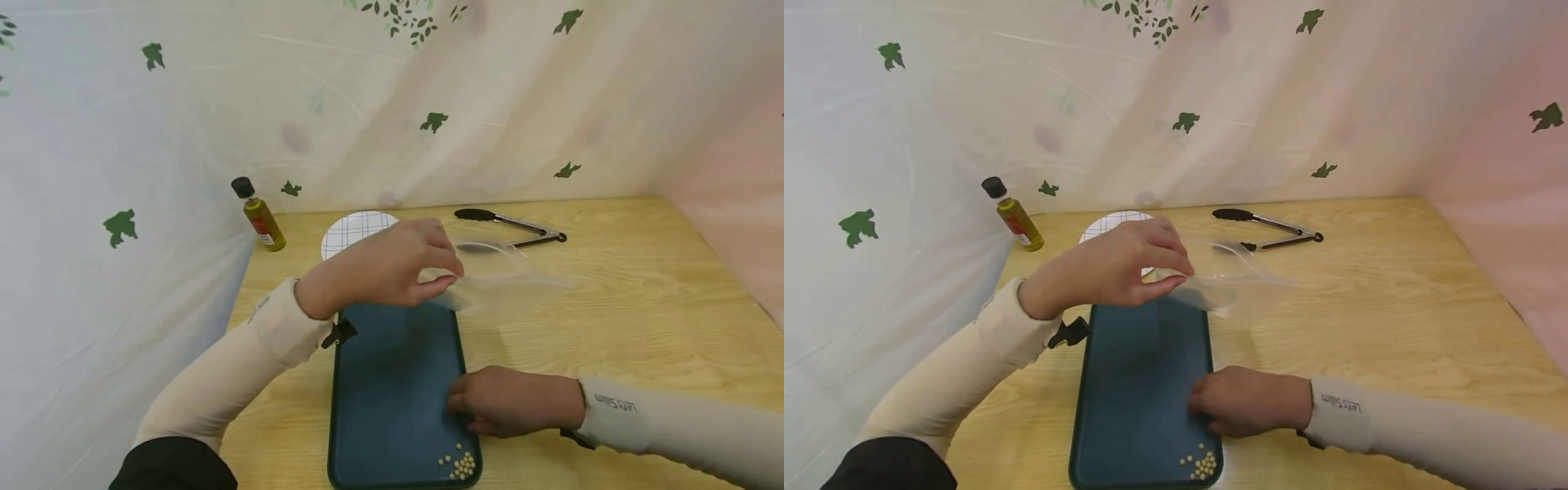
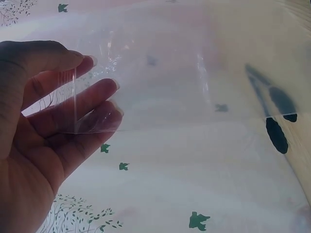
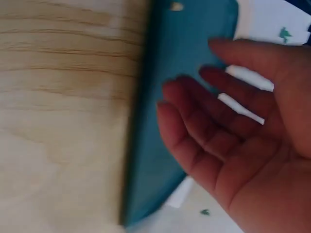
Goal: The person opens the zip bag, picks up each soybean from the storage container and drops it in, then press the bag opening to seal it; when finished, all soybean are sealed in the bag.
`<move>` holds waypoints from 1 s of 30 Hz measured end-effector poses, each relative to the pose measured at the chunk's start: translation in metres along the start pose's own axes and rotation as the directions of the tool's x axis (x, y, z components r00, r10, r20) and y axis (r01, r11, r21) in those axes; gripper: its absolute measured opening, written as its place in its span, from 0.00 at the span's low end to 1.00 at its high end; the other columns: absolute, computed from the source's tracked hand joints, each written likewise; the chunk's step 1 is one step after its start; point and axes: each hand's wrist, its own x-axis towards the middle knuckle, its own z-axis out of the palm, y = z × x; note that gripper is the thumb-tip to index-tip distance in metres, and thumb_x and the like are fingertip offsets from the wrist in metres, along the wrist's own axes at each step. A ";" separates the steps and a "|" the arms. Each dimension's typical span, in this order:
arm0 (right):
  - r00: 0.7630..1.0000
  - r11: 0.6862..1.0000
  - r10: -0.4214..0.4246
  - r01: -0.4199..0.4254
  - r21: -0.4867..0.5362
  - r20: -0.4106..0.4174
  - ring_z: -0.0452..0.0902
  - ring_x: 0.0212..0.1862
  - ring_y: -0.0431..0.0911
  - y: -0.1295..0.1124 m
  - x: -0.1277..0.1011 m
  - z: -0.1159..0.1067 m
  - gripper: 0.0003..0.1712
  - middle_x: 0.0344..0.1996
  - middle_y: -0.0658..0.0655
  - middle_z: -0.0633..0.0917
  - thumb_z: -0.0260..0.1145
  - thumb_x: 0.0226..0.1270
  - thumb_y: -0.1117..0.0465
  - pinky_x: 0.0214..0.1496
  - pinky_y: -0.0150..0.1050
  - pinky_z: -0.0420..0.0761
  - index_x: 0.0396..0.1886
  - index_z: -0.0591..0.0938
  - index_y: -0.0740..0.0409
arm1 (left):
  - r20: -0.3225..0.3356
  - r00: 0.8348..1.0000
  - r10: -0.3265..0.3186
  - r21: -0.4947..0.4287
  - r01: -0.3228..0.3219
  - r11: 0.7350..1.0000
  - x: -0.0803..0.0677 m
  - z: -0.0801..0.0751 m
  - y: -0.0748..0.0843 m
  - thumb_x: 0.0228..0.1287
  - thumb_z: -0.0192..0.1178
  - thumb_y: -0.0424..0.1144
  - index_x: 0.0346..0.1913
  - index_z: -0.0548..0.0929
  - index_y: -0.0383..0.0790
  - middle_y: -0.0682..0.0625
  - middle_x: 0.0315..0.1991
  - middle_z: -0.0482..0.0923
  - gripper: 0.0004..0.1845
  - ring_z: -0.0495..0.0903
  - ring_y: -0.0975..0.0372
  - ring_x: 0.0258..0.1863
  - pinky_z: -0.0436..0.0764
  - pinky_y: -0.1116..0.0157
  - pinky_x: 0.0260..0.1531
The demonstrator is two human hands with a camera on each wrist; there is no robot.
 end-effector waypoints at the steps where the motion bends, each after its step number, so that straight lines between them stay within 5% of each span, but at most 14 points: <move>1: 1.000 1.000 -0.002 0.002 0.002 0.021 0.71 0.31 0.29 0.002 0.000 0.004 0.08 0.32 0.41 0.78 0.72 0.63 0.55 0.32 0.23 0.72 0.40 0.82 0.44 | 0.002 1.000 0.003 0.001 -0.003 1.000 0.000 0.000 0.001 0.70 0.61 0.39 0.46 0.89 0.44 0.53 0.41 0.88 0.09 0.80 0.59 0.45 0.80 0.63 0.50; 11: 0.990 0.993 -0.122 0.122 0.004 0.074 0.69 0.33 0.28 0.002 0.003 0.017 0.14 0.35 0.40 0.79 0.73 0.61 0.50 0.31 0.20 0.67 0.45 0.82 0.43 | -0.009 1.000 -0.006 0.017 0.006 1.000 -0.002 0.000 0.003 0.71 0.60 0.40 0.46 0.88 0.43 0.53 0.43 0.88 0.09 0.80 0.60 0.47 0.80 0.63 0.53; 20: 0.979 0.972 -0.201 0.201 -0.119 0.012 0.70 0.28 0.29 -0.006 0.011 0.026 0.08 0.28 0.39 0.78 0.73 0.58 0.57 0.26 0.21 0.61 0.33 0.81 0.40 | -0.005 1.000 -0.001 0.013 0.001 1.000 -0.002 -0.002 0.005 0.70 0.61 0.39 0.47 0.88 0.42 0.52 0.45 0.88 0.09 0.80 0.59 0.48 0.80 0.63 0.53; 26: 0.976 0.967 -0.217 0.214 -0.138 -0.007 0.63 0.23 0.28 -0.006 0.014 0.034 0.09 0.22 0.38 0.75 0.66 0.68 0.57 0.23 0.21 0.56 0.26 0.80 0.40 | 0.007 1.000 -0.016 0.018 0.016 1.000 -0.003 -0.003 0.004 0.71 0.60 0.40 0.47 0.88 0.42 0.52 0.46 0.88 0.10 0.80 0.59 0.49 0.80 0.63 0.54; 30: 0.971 0.966 -0.238 0.236 -0.103 -0.010 0.64 0.24 0.28 -0.005 0.013 0.034 0.06 0.23 0.39 0.75 0.67 0.66 0.57 0.24 0.21 0.56 0.29 0.79 0.42 | 0.009 1.000 -0.013 0.021 0.012 1.000 -0.004 -0.003 0.003 0.71 0.60 0.40 0.48 0.88 0.42 0.52 0.46 0.88 0.10 0.80 0.59 0.48 0.80 0.63 0.54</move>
